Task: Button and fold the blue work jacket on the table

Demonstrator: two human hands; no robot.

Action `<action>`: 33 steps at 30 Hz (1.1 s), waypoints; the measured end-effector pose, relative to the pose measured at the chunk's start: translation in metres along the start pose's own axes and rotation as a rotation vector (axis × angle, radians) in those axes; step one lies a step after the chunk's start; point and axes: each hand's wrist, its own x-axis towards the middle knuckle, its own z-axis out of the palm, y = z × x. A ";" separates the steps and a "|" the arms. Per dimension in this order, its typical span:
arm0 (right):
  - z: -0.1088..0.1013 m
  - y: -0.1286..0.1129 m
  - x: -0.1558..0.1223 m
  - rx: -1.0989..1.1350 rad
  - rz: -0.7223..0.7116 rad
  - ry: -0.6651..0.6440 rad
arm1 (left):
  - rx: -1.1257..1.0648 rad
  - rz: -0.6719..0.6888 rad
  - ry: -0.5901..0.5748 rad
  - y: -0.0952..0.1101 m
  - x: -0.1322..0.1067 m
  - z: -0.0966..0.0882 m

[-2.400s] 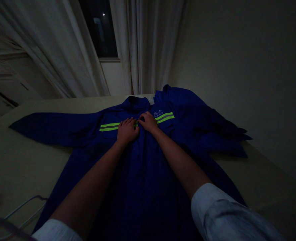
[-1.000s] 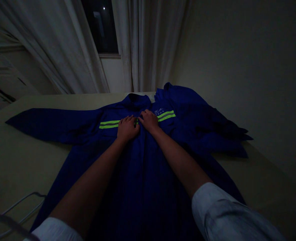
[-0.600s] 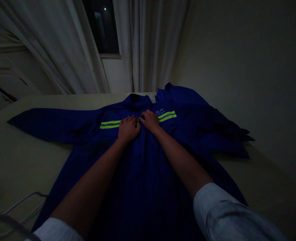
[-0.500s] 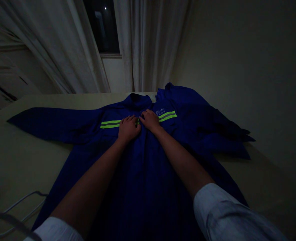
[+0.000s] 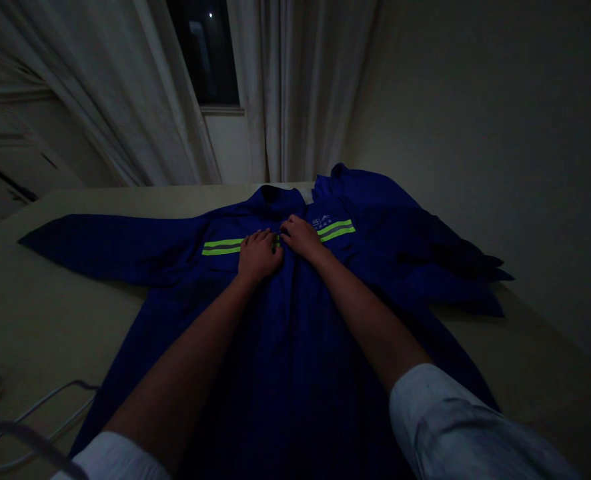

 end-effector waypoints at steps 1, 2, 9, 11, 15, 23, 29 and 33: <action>-0.001 -0.002 -0.001 -0.037 -0.022 -0.003 | 0.000 0.002 0.004 0.000 0.000 0.000; -0.002 -0.004 -0.002 -0.068 -0.040 -0.006 | 0.001 0.005 0.004 0.000 0.000 0.000; 0.004 -0.009 -0.003 -0.108 -0.011 0.023 | 0.009 0.007 -0.013 -0.002 0.001 0.003; 0.007 -0.007 -0.002 -0.101 -0.009 0.036 | 0.001 0.005 -0.017 -0.002 0.002 0.003; 0.006 -0.006 -0.003 -0.107 -0.064 0.027 | -0.004 0.006 -0.051 -0.001 0.003 0.001; -0.040 -0.039 -0.109 -0.144 -0.276 -0.116 | -0.051 -0.034 -0.104 0.000 0.005 -0.003; -0.077 -0.077 -0.278 -0.125 -0.448 -0.162 | -0.035 -0.007 -0.129 -0.002 0.004 0.002; -0.083 -0.101 -0.358 -0.029 -0.374 -0.172 | -0.044 0.004 -0.158 -0.005 0.005 0.002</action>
